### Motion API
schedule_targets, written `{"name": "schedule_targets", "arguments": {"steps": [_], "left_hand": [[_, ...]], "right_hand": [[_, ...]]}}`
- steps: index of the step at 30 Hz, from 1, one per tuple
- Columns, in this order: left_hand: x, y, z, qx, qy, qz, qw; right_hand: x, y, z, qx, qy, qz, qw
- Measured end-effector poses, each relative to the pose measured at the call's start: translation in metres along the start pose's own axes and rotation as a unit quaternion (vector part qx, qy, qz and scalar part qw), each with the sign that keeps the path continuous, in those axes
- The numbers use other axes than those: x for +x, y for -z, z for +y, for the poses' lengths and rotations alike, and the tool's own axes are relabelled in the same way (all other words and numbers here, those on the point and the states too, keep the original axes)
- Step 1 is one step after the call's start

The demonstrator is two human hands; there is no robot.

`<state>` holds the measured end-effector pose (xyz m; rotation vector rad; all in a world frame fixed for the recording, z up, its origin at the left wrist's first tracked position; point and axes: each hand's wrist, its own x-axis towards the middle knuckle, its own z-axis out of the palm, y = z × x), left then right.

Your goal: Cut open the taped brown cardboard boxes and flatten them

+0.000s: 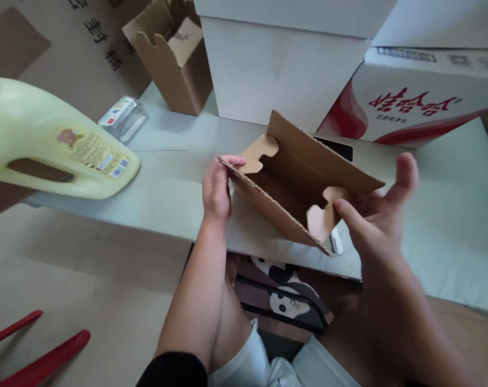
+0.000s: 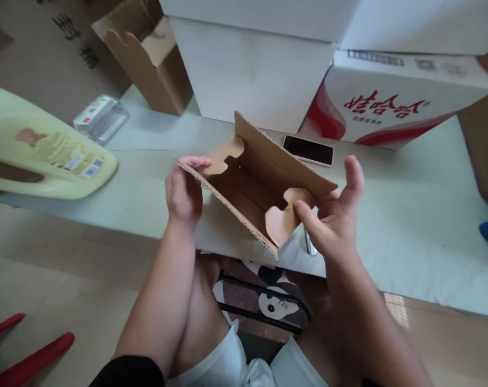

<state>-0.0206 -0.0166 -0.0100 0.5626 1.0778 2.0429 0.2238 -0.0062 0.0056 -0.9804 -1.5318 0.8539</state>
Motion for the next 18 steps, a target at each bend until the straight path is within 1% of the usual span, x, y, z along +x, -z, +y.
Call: {"name": "schedule_targets", "arguments": {"steps": [4,7,10,12,15,18], "left_hand": [[-0.001,0.002,-0.008,0.037,-0.028,0.019,0.999],[-0.003,0.003,-0.012,0.056,-0.056,0.018,0.997],[-0.005,0.001,-0.012,0.076,-0.064,0.040,0.994],[-0.005,-0.002,-0.011,0.098,-0.074,0.052,0.991],[-0.004,-0.006,-0.007,0.129,-0.098,0.034,0.986],[-0.002,-0.007,-0.005,0.160,-0.105,-0.007,0.982]], "right_hand": [[-0.003,0.012,0.013,-0.049,0.005,-0.089,0.995],[-0.008,0.017,0.022,-0.059,0.037,-0.124,0.990],[-0.013,0.016,0.030,-0.022,0.063,-0.136,0.989],[-0.016,0.013,0.032,-0.012,0.065,-0.135,0.989],[-0.017,0.008,0.031,-0.032,0.053,-0.115,0.991],[-0.017,0.005,0.027,-0.044,0.053,-0.105,0.992]]}}
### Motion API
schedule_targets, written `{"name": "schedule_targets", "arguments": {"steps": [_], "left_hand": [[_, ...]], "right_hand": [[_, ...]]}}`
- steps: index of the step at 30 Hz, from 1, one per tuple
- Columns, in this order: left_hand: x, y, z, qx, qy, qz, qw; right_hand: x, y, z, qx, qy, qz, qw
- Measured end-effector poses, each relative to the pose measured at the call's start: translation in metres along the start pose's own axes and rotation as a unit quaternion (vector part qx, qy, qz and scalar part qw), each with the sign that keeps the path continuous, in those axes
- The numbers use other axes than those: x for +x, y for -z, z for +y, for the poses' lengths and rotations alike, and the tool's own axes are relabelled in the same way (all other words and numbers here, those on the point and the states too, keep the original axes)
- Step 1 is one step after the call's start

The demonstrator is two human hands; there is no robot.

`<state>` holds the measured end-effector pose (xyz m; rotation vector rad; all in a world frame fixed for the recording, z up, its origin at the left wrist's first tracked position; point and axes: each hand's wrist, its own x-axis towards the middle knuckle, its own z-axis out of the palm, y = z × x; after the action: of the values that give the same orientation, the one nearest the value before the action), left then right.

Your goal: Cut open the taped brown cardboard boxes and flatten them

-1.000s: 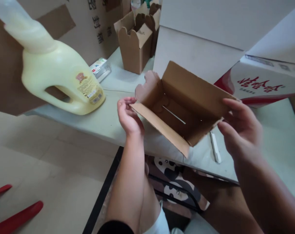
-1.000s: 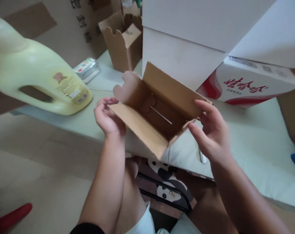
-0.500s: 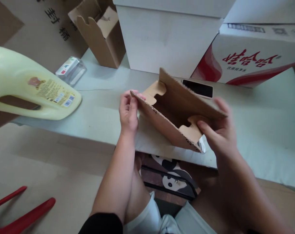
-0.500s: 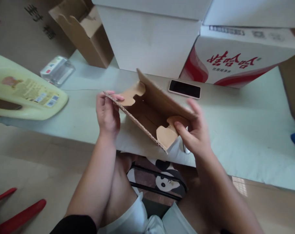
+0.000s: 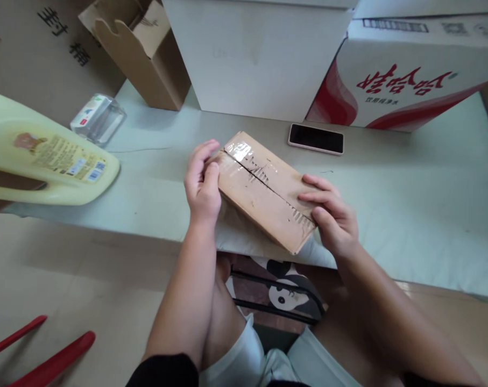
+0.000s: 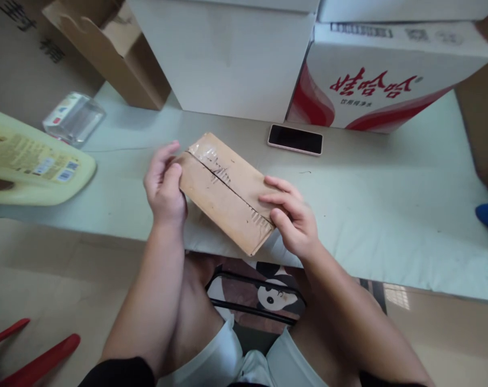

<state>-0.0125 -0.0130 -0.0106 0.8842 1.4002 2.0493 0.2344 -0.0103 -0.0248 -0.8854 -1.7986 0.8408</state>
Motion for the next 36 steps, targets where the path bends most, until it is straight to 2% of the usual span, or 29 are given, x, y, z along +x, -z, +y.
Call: {"name": "schedule_targets", "arguments": {"steps": [3,11,18,23,28,33,36], "left_hand": [[0.001,0.002,-0.001,0.021,-0.010,-0.049,0.999],[0.001,0.008,-0.004,0.054,-0.060,-0.083,0.993],[0.003,0.010,-0.006,0.051,-0.059,-0.076,0.994],[0.009,0.016,-0.014,0.082,-0.107,-0.087,0.987],[0.012,0.026,-0.019,0.081,-0.140,-0.075,0.984],[0.011,0.029,-0.017,0.136,-0.186,-0.125,0.965],[0.010,0.028,-0.014,0.157,-0.184,-0.139,0.960]], "right_hand": [[0.000,-0.001,-0.001,0.001,0.002,0.005,1.000],[-0.002,-0.004,0.003,0.029,0.010,0.020,0.999],[-0.002,-0.008,0.004,0.051,0.032,0.041,0.997],[-0.001,-0.008,0.006,0.056,0.040,0.044,0.997],[-0.002,-0.008,0.008,0.063,0.038,0.041,0.996],[-0.001,-0.008,0.006,0.063,0.034,0.031,0.997],[-0.001,-0.008,0.005,0.075,0.034,0.027,0.996]]}}
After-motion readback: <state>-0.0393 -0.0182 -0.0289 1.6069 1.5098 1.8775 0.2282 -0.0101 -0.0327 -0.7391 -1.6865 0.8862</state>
